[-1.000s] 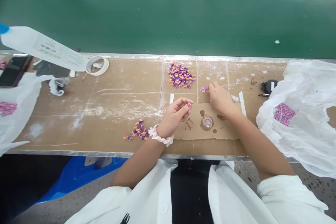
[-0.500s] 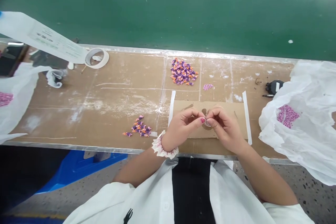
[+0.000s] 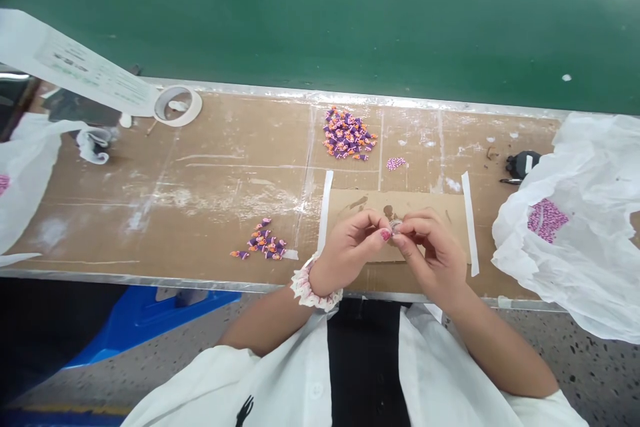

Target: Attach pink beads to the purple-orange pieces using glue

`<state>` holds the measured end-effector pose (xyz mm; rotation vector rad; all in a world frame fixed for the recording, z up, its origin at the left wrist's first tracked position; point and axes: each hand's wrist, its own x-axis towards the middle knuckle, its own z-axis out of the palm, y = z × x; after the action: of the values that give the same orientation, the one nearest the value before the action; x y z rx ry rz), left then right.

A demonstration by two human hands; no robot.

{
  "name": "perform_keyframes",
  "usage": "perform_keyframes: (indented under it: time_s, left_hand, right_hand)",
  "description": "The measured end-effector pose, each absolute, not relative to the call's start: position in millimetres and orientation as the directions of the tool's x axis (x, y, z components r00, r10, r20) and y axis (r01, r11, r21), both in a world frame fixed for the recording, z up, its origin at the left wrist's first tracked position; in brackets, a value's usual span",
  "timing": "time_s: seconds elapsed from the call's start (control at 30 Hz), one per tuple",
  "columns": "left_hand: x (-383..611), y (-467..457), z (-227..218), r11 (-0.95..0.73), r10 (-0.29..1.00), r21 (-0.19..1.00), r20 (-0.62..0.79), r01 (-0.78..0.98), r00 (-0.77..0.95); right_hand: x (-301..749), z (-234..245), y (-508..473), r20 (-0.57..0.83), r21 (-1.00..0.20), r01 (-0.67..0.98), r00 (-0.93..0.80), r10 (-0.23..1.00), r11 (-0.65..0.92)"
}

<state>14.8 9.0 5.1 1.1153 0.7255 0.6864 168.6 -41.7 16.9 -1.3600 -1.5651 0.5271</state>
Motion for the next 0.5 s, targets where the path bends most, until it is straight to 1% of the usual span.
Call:
perform_keyframes:
  time_s: [0.07,0.13,0.3,0.5]
  left_hand:
    - [16.3,8.2,4.4,0.31,0.79,0.937,-0.159,-0.162,0.592]
    - [17.0,7.8,4.6,0.283,0.802,0.946,-0.144,-0.156,0.58]
    - [17.2,6.3,5.3,0.132,0.845,0.989,-0.075,-0.071,0.53]
    - [18.4,4.3,3.7,-0.05,0.867,0.999,0.038,0.012,0.497]
  right_hand:
    - [166.5,16.1,-43.5,0.37,-0.829,0.492,0.128,0.92,0.265]
    - [165.6,15.7,-44.5,0.36,-0.832,0.489,0.119,0.925,0.261]
    - [167.6,15.6,-43.3,0.357,-0.823,0.498,0.079,0.931,0.273]
    - [172.2,15.3,-38.5,0.343,-0.809,0.517,0.03,0.939,0.28]
